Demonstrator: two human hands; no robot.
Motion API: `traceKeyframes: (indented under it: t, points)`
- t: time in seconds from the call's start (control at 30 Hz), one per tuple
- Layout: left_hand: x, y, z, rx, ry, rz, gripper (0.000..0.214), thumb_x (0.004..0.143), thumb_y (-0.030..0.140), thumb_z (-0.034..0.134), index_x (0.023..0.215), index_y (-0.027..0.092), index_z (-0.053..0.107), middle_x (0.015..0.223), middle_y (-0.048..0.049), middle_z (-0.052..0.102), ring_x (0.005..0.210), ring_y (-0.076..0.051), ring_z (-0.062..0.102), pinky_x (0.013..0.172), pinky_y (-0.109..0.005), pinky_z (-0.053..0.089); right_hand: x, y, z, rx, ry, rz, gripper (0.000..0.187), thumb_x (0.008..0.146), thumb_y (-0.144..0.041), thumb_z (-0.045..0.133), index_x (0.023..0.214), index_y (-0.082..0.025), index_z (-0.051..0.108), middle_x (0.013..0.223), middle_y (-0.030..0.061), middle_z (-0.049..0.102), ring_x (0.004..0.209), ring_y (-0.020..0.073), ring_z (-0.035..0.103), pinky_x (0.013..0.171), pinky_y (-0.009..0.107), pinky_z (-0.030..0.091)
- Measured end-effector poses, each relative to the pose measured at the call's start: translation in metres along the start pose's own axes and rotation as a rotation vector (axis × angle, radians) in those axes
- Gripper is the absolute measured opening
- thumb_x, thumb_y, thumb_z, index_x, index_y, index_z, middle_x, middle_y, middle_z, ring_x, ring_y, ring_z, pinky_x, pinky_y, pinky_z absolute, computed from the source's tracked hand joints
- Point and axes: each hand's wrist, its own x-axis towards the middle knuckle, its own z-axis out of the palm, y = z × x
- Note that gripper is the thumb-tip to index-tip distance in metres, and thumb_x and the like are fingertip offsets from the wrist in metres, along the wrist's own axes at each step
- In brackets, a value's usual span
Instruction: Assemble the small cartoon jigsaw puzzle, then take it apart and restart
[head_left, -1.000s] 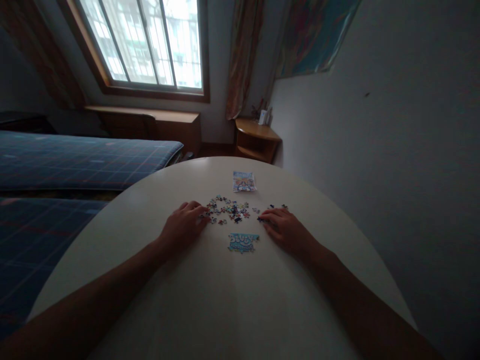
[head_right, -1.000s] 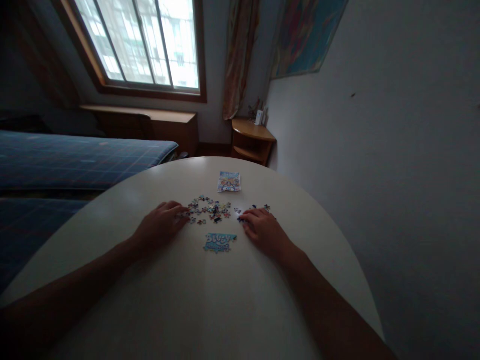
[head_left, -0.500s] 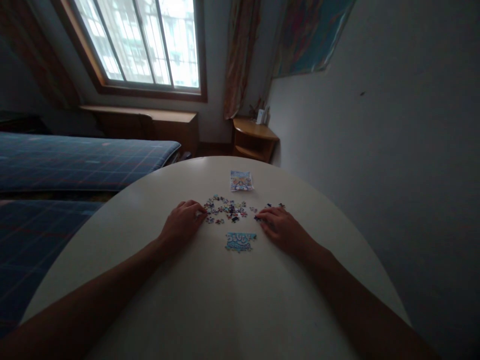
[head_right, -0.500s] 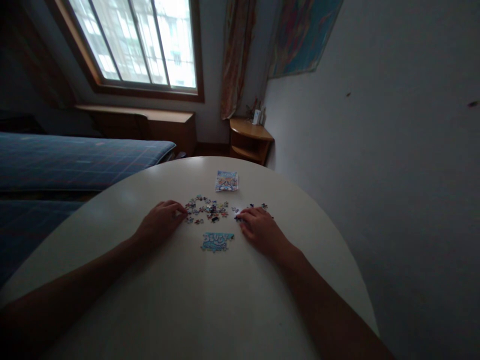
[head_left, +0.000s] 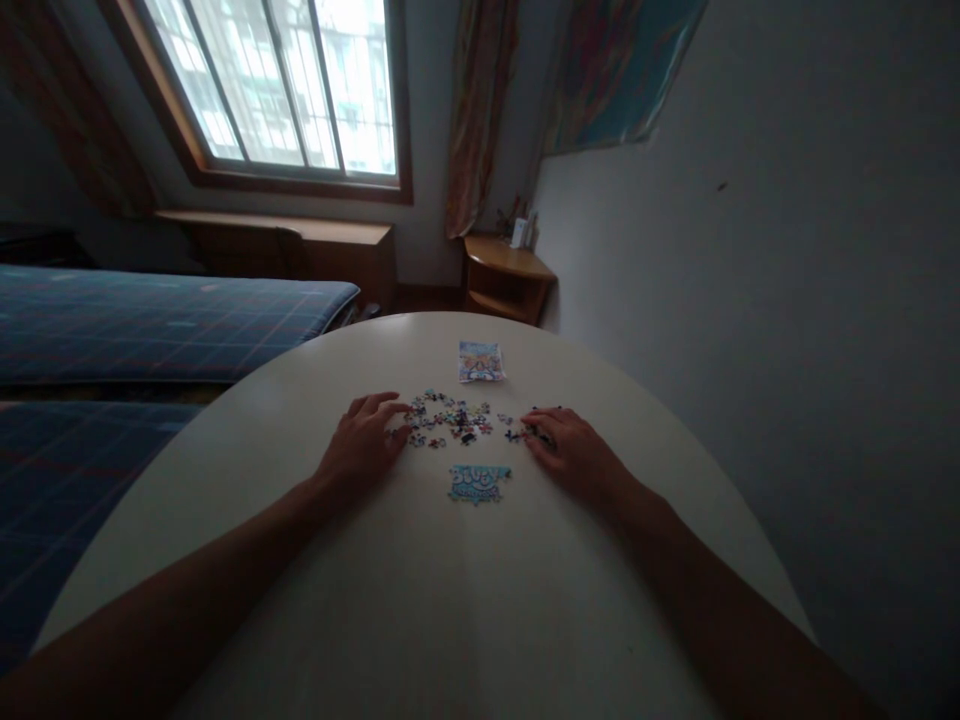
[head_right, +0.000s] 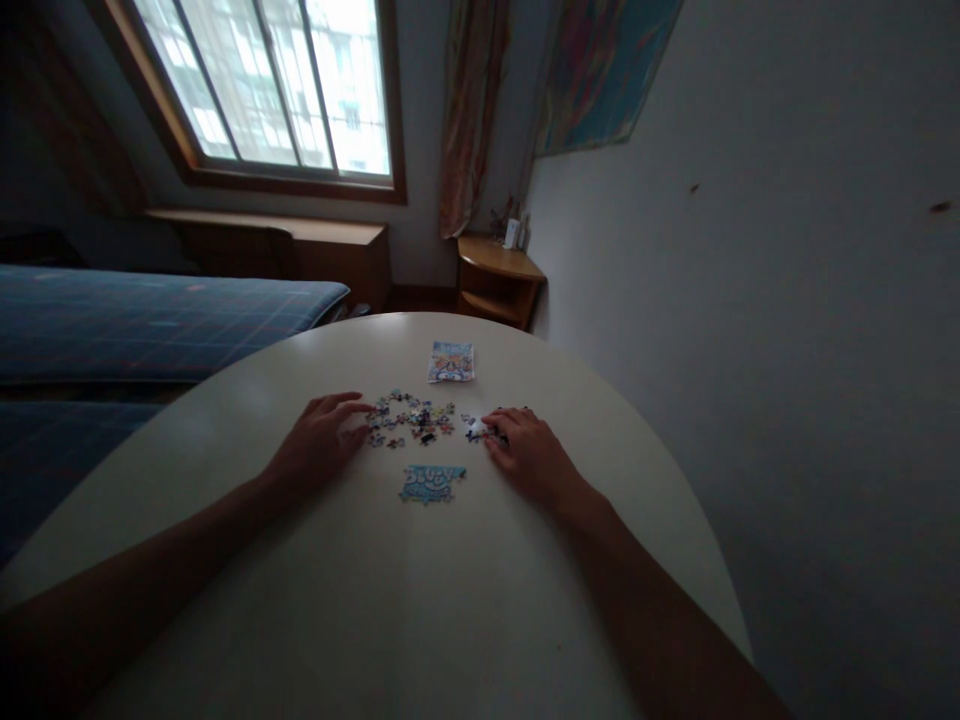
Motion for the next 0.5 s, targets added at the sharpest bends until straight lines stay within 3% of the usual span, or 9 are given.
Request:
traceKeyframes:
  t: [0.5]
  points:
    - [-0.0018, 0.0029, 0.0042, -0.122, -0.1, 0.089, 0.039, 0.095, 0.036, 0.044, 0.126, 0.02, 0.061, 0.138, -0.0087, 0.055, 0.127, -0.028, 0.05, 0.109, -0.048, 0.041, -0.0004, -0.0029, 0.0016, 0.024, -0.034, 0.018, 0.032, 0.089, -0.025, 0.055, 0.118, -0.016, 0.064, 0.121, 0.0136, 0.067, 0.114, 0.0266, 0.059, 0.102, 0.046, 0.044]
